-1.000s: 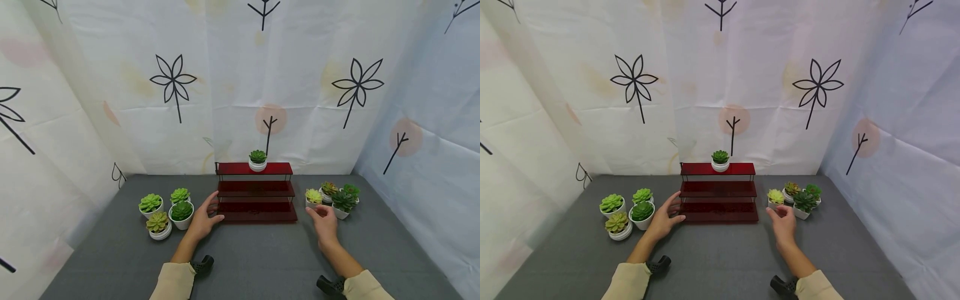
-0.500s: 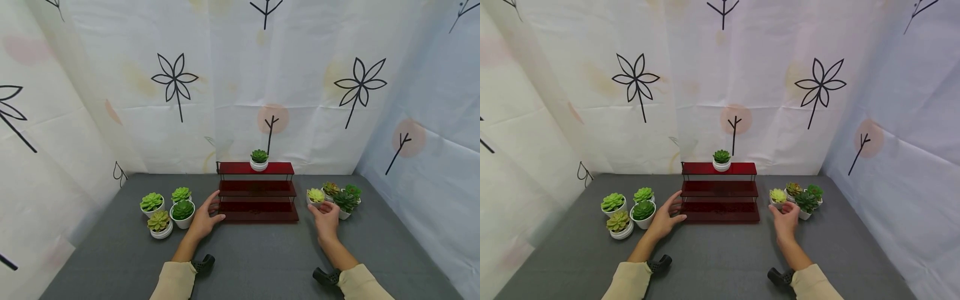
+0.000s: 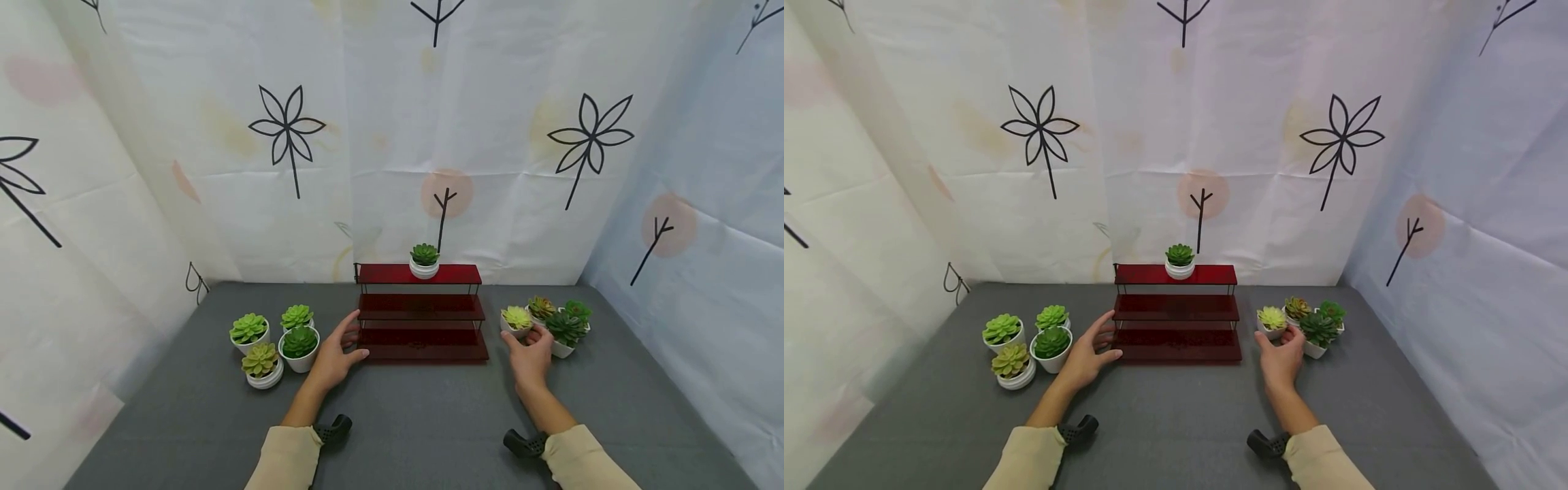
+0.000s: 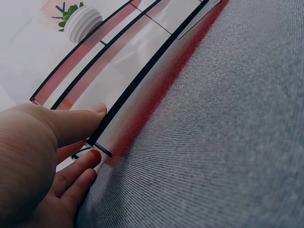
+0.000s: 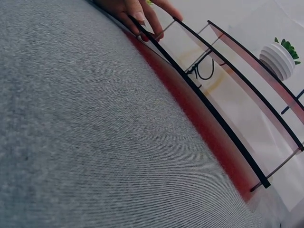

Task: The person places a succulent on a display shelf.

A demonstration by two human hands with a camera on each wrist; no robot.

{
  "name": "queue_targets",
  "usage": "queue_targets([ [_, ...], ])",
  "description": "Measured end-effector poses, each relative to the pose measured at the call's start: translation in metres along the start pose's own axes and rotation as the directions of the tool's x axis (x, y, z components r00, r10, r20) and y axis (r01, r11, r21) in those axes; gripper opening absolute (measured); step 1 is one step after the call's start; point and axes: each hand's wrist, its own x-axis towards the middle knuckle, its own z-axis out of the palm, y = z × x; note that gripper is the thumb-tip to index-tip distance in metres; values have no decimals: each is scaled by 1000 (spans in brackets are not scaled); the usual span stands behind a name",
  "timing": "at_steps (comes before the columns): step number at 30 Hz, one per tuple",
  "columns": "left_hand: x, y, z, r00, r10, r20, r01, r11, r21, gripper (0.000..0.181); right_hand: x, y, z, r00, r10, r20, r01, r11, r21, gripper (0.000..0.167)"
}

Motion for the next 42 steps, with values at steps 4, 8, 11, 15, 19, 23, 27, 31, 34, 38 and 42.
queue_targets([
  [4, 0, 0, 0, 1000, -2, 2, 2, 1000, 4, 81, 5, 0, 0, 1000, -4, 19, 5, 999, -40, 71],
  [8, 0, 1, 0, 1000, -5, 2, 5, 1000, 9, 81, 9, 0, 1, 1000, -7, 15, 8, 997, -80, 67],
  [11, 0, 1, 0, 1000, -4, 0, 4, 1000, 12, 81, 12, 1, 3, 1000, -20, -6, 19, 995, -96, 62],
  [15, 0, 1, -1, 1000, -12, 3, 12, 1000, 18, 81, 16, 4, 6, 999, -40, -35, 36, 994, -103, 59],
  [19, 1, 2, -1, 1000, -9, 5, 9, 1000, 22, 82, 17, 4, 8, 997, -57, -52, 51, 992, -111, 57],
  [23, 2, 3, -1, 1000, 4, -1, -4, 1000, 13, 82, 15, 3, 8, 996, -75, -57, 68, 990, -126, 54],
  [27, 1, 3, -1, 1000, 10, -1, -10, 1000, 14, 82, 14, 3, 7, 996, -75, -54, 68, 990, -127, 53],
  [31, 1, 1, -1, 1000, 21, -3, -21, 1000, 13, 82, 15, 2, 6, 997, -67, -38, 62, 991, -119, 54],
  [34, 2, 0, -1, 1000, 20, -4, -20, 1000, 9, 81, 17, 2, 5, 997, -65, -30, 61, 991, -115, 54],
  [38, 2, -2, 0, 1000, 15, 1, -15, 1000, 0, 80, 17, 2, 5, 998, -65, -26, 62, 992, -106, 54],
  [42, 1, -2, -1, 1000, 11, 5, -11, 1000, -2, 80, 19, 0, 6, 998, -64, -10, 62, 994, -92, 57],
])
